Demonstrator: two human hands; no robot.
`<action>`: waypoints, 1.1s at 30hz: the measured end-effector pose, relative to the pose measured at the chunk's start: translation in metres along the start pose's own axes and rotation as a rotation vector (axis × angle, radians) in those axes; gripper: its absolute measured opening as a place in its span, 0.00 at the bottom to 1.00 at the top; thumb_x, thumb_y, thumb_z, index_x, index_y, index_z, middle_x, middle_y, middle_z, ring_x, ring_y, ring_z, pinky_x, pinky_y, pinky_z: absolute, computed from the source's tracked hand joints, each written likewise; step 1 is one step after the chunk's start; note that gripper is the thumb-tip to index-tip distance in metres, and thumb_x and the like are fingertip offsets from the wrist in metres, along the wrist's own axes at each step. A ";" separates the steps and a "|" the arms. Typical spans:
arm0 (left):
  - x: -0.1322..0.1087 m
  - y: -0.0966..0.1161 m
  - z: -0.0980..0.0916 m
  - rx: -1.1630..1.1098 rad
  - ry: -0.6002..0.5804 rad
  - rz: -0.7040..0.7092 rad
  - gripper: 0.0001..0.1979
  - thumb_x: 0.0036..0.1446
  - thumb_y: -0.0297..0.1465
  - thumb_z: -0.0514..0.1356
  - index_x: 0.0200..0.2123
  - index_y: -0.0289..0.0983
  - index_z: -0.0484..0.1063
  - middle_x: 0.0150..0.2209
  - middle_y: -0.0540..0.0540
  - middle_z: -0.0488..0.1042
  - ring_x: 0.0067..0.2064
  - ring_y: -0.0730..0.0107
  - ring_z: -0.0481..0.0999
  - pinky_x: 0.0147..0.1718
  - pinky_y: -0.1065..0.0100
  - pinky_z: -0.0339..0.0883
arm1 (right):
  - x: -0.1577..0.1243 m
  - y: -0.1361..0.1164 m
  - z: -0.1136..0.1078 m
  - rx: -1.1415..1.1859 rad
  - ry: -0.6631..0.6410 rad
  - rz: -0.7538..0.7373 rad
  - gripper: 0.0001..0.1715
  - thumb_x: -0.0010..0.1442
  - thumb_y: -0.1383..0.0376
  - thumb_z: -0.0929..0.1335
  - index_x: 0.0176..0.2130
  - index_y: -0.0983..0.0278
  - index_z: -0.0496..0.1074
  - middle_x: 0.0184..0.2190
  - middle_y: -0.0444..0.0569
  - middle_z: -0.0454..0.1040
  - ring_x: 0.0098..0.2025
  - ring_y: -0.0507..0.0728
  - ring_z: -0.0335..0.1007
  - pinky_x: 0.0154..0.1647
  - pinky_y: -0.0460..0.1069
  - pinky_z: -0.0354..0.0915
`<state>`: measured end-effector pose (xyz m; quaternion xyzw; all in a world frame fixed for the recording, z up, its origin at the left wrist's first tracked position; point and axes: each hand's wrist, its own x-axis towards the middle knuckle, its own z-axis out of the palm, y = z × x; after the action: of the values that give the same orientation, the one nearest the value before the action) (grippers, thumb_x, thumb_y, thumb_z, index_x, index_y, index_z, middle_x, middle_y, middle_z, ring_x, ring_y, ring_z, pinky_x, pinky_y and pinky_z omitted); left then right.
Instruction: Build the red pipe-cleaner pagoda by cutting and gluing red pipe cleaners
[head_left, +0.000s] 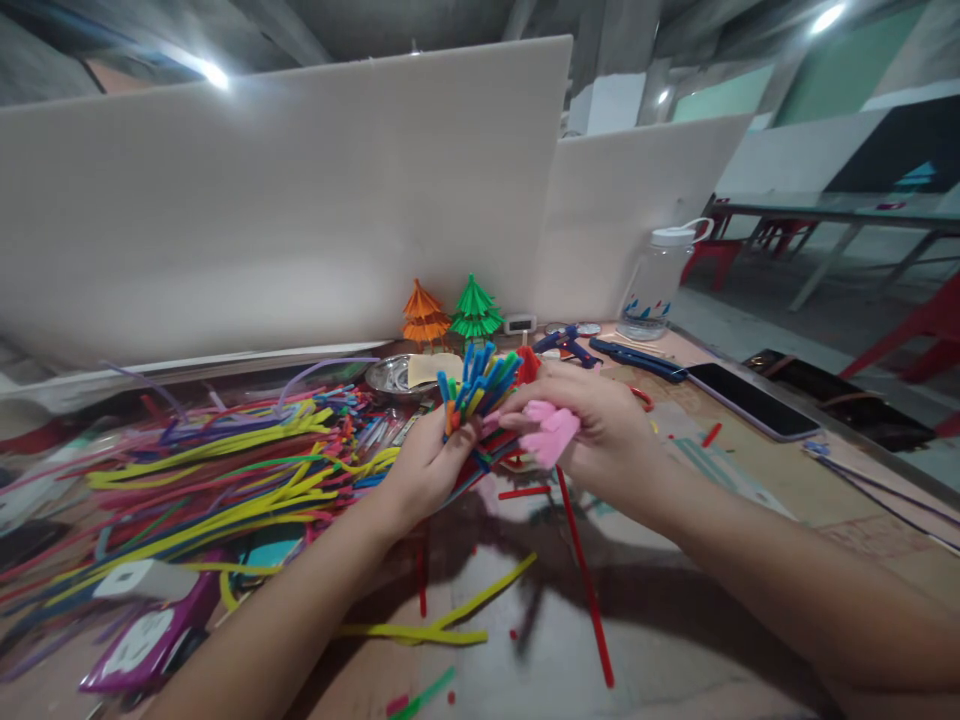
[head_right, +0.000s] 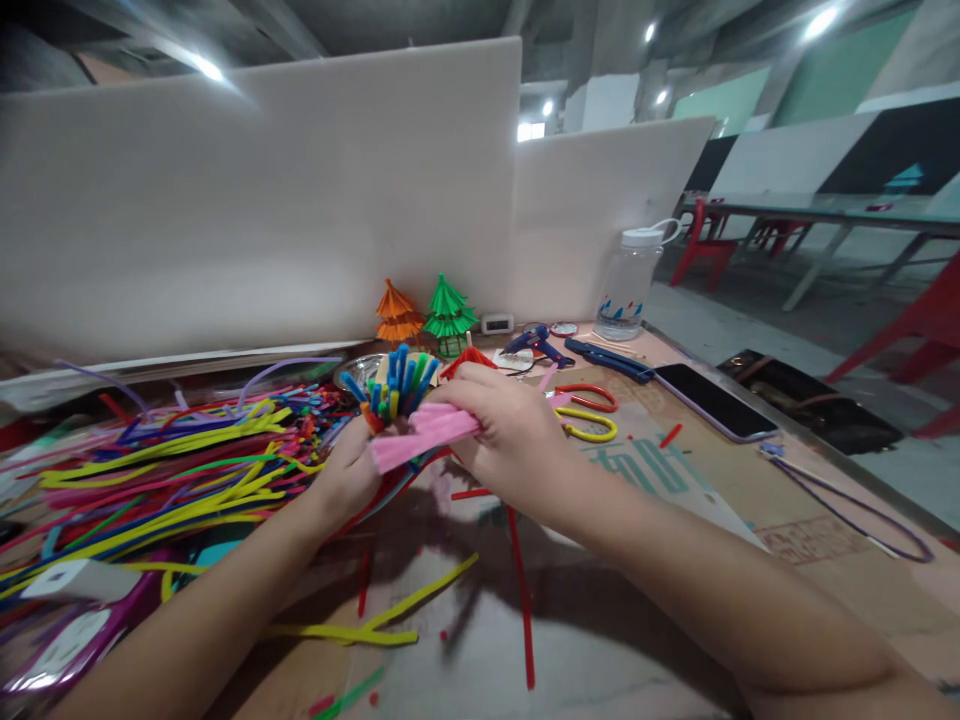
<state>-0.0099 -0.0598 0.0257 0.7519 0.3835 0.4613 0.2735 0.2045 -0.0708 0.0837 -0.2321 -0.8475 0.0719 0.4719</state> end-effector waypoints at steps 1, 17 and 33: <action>0.001 0.001 -0.001 0.035 0.010 0.011 0.27 0.65 0.54 0.52 0.32 0.36 0.70 0.31 0.45 0.73 0.34 0.63 0.70 0.38 0.64 0.66 | 0.001 0.000 -0.002 0.015 0.039 -0.002 0.06 0.63 0.73 0.69 0.36 0.66 0.78 0.31 0.48 0.74 0.34 0.54 0.71 0.34 0.47 0.64; 0.001 0.008 0.000 0.131 0.030 0.032 0.28 0.66 0.55 0.49 0.33 0.36 0.69 0.31 0.46 0.73 0.32 0.65 0.69 0.34 0.67 0.65 | 0.010 0.003 -0.013 0.038 -0.138 0.171 0.11 0.63 0.63 0.72 0.29 0.65 0.76 0.29 0.45 0.74 0.31 0.51 0.69 0.32 0.46 0.61; 0.000 0.006 0.004 0.242 -0.006 0.026 0.11 0.64 0.35 0.52 0.39 0.36 0.71 0.37 0.43 0.77 0.37 0.61 0.74 0.39 0.64 0.68 | 0.004 -0.002 -0.011 -0.138 -0.216 0.171 0.11 0.61 0.71 0.70 0.40 0.59 0.81 0.39 0.48 0.73 0.40 0.55 0.70 0.40 0.48 0.62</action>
<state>-0.0041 -0.0633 0.0281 0.7856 0.4259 0.4130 0.1757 0.2112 -0.0722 0.0934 -0.3263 -0.8734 0.0781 0.3531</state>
